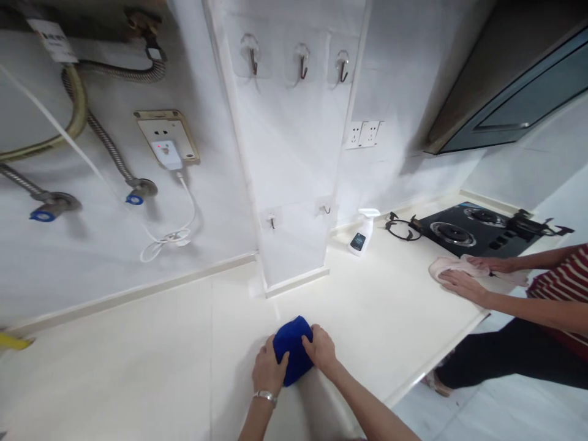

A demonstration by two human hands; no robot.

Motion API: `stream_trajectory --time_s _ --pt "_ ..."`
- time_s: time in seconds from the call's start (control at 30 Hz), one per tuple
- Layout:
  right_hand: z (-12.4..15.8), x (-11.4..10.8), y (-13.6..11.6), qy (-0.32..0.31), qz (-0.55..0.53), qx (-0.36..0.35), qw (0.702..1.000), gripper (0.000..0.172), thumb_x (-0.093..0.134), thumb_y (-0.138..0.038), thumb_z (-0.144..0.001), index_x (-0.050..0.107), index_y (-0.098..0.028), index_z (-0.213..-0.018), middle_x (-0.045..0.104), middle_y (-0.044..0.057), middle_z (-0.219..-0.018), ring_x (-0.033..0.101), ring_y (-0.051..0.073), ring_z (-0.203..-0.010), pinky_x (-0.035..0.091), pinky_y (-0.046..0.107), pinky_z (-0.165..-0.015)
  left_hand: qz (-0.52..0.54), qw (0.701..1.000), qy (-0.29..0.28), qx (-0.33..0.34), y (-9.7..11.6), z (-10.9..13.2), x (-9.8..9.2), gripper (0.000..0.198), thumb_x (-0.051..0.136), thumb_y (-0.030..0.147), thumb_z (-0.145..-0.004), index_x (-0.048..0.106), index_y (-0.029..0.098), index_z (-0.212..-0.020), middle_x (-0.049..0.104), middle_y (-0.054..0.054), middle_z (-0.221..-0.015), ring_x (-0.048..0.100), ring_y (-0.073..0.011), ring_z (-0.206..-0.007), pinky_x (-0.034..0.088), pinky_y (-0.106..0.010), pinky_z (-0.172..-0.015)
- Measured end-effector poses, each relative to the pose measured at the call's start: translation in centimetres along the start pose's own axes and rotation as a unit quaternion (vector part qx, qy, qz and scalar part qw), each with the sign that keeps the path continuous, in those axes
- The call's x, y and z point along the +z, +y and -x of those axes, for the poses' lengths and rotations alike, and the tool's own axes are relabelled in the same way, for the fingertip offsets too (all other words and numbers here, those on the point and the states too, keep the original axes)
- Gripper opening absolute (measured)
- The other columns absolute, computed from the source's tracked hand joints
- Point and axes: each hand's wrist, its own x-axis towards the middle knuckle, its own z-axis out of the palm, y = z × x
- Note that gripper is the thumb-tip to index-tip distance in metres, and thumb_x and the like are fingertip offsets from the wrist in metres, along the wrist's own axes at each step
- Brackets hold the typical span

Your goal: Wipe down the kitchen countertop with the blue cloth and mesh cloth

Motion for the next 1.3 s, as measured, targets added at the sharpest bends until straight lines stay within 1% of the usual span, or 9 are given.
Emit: stream_trajectory --time_s 0.27,0.43,0.5,0.6,0.7,0.77,0.87,1.1,1.3 --pt "-1.6 -0.2 0.6 -0.062 -0.072 0.039 0.995 0.023 0.070 -0.037 -0.079 0.064 -0.020 -0.064 0.062 -0.001 -0.055 0.062 0.017 -0.053 0.044 0.025 -0.050 0.134 0.990 -0.034 -0.005 -0.3 -2.1 0.3 0.059 0.060 0.025 -0.083 0.047 0.012 -0.140 0.073 -0.016 -0.118 0.071 -0.0240 -0.106 0.055 -0.039 -0.097" --pt "-2.4 -1.4 1.4 -0.007 -0.087 0.008 0.996 0.022 0.067 -0.036 -0.077 0.063 -0.021 -0.061 0.056 -0.004 -0.052 0.058 0.017 -0.055 0.045 0.026 -0.053 0.193 0.980 -0.055 0.009 -0.9 -3.5 0.2 0.061 0.062 0.035 -0.080 0.051 0.011 -0.135 0.076 -0.015 -0.113 0.075 -0.0218 -0.091 0.061 -0.036 -0.086" --pt "-3.1 -2.3 1.6 0.028 -0.082 -0.005 0.996 0.018 0.063 -0.035 -0.078 0.068 -0.021 -0.068 0.063 0.000 -0.062 0.063 0.021 -0.067 0.051 0.030 -0.064 0.183 0.982 -0.029 0.022 -1.2 -4.0 -0.4 0.064 0.060 0.042 -0.079 0.053 0.013 -0.135 0.072 -0.016 -0.123 0.074 -0.0220 -0.091 0.060 -0.039 -0.090" --pt "-3.2 -2.9 1.4 0.092 -0.069 -0.037 0.993 0.034 0.052 -0.032 -0.086 0.074 -0.017 -0.107 0.072 0.013 -0.109 0.064 0.031 -0.108 0.052 0.044 -0.095 0.139 0.989 0.035 0.037 -2.3 -5.1 -2.6 0.066 0.049 0.049 -0.083 0.051 0.013 -0.138 0.062 -0.019 -0.141 0.067 -0.0251 -0.116 0.052 -0.044 -0.108" --pt "-1.3 -1.5 0.9 0.109 -0.001 -0.147 0.983 0.056 0.051 -0.032 -0.091 0.055 -0.020 -0.146 0.051 0.017 -0.151 0.042 0.040 -0.141 0.035 0.063 -0.114 0.082 0.991 0.105 0.033 -4.1 -6.5 -5.7 0.071 0.040 0.049 -0.084 0.049 0.008 -0.142 0.045 -0.021 -0.158 0.034 -0.0284 -0.151 0.027 -0.048 -0.127" --pt "0.4 -0.1 1.0 0.077 0.063 -0.232 0.968 0.066 0.059 -0.038 -0.090 0.043 -0.033 -0.155 0.037 0.010 -0.163 0.027 0.047 -0.149 0.024 0.076 -0.113 0.049 0.988 0.144 0.011 -5.5 -7.2 -7.5 0.077 0.036 0.051 -0.085 0.047 0.002 -0.144 0.032 -0.026 -0.164 0.013 -0.0347 -0.158 0.010 -0.055 -0.129" --pt "1.6 1.0 2.4 0.043 0.120 -0.282 0.951 0.071 0.062 -0.045 -0.091 0.034 -0.044 -0.157 0.023 0.002 -0.170 0.017 0.050 -0.152 0.018 0.081 -0.113 -0.005 0.983 0.179 -0.044 -8.0 -7.9 -9.0 0.083 0.025 0.058 -0.087 0.043 0.003 -0.148 0.022 -0.028 -0.167 0.003 -0.0420 -0.158 -0.004 -0.065 -0.125" --pt "-3.9 -3.3 7.9 0.150 0.224 -0.140 0.953 0.059 0.054 -0.034 -0.094 0.048 -0.027 -0.153 0.030 0.012 -0.166 0.023 0.046 -0.151 0.022 0.070 -0.117 -0.180 0.962 0.185 -0.092 -11.9 -8.5 -8.2 0.088 0.013 0.069 -0.088 0.037 0.017 -0.155 0.023 -0.020 -0.169 0.012 -0.0427 -0.157 0.008 -0.066 -0.123" --pt "-11.3 -6.9 6.7 0.129 0.271 -0.016 0.954 0.064 0.051 -0.027 -0.089 0.047 -0.011 -0.150 0.033 0.023 -0.163 0.027 0.048 -0.148 0.029 0.063 -0.113 -0.195 0.957 0.193 -0.090 -11.7 -8.5 -7.8 0.086 0.013 0.067 -0.089 0.038 0.017 -0.155 0.026 -0.021 -0.168 0.015 -0.0426 -0.156 0.013 -0.066 -0.122"
